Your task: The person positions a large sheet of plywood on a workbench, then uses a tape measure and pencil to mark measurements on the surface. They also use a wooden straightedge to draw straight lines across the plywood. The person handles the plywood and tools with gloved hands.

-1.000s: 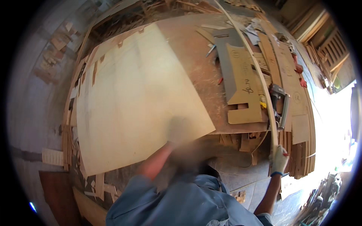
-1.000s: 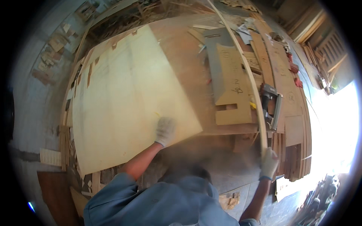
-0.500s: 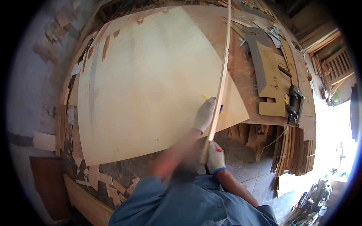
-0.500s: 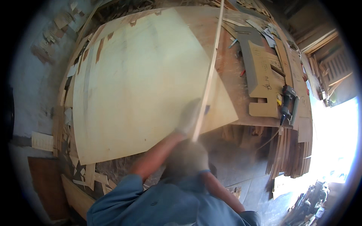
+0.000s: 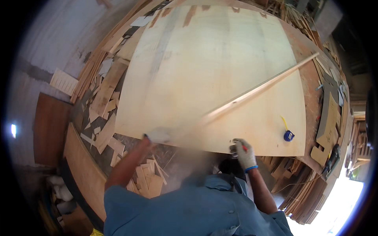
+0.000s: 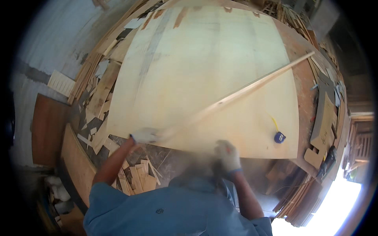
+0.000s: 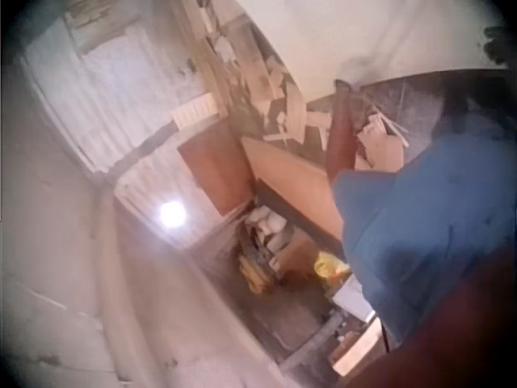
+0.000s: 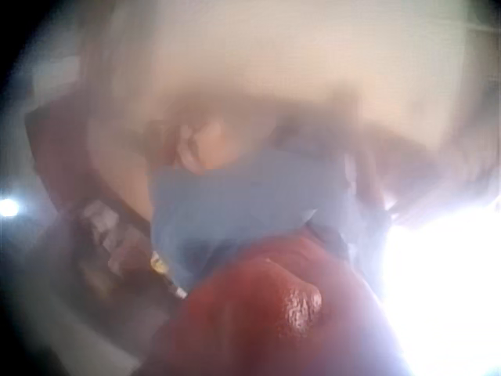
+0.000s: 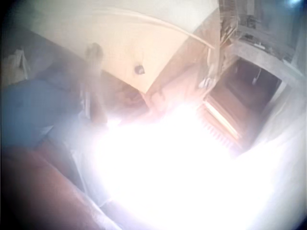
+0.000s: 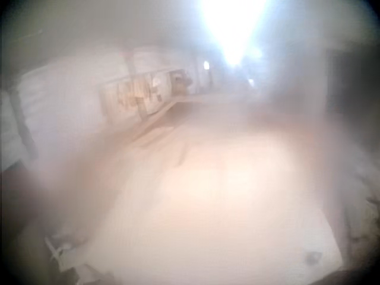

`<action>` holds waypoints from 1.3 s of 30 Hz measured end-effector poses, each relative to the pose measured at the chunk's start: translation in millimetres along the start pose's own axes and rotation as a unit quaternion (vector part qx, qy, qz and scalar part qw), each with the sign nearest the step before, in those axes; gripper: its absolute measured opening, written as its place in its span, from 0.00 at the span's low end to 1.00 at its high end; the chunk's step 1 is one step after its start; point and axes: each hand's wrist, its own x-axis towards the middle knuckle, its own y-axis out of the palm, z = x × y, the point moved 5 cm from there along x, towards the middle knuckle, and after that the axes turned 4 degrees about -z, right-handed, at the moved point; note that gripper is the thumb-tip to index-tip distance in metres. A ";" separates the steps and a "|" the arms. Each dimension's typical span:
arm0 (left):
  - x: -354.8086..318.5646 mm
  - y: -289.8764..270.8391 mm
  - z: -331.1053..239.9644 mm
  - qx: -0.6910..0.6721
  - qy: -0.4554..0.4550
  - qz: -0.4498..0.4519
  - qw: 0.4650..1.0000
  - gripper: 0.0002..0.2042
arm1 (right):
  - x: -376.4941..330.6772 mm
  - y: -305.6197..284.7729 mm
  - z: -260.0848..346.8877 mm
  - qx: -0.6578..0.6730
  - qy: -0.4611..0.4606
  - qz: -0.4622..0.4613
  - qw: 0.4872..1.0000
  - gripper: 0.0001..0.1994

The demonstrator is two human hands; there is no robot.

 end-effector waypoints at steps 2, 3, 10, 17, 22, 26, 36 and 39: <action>-16.8 -75.8 93.4 0.248 -0.034 -0.081 0.965 0.26 | 35.9 -17.6 0.4 0.044 0.014 -0.034 0.998 0.13; -27.3 -111.9 136.9 0.329 -0.117 -0.135 0.927 0.20 | 52.6 -20.6 10.1 -0.002 -0.013 -0.035 0.999 0.13; -0.5 -142.1 103.1 0.291 -0.009 -0.569 0.769 0.19 | 190.3 -45.2 108.9 -0.249 -0.260 -0.171 0.917 0.13; 114.8 -96.6 -58.1 0.205 0.059 -0.515 0.831 0.24 | 323.9 -24.1 148.0 -0.449 -0.364 -0.233 0.782 0.19; 145.5 -109.0 -34.5 0.208 0.070 -0.501 0.837 0.23 | 362.9 -4.9 138.7 -0.507 -0.323 -0.216 0.769 0.22; 101.9 -126.8 -2.8 0.195 0.081 -0.522 0.826 0.21 | 362.5 -6.0 142.5 -0.514 -0.326 -0.231 0.759 0.23; -11.7 -151.7 276.7 0.015 -0.259 -0.545 0.797 0.24 | 361.1 25.3 134.2 -0.484 -0.342 -0.277 0.756 0.19; 11.1 -205.5 290.9 -0.104 -0.189 -0.510 0.832 0.23 | 360.1 47.1 133.4 -0.507 -0.298 -0.282 0.758 0.17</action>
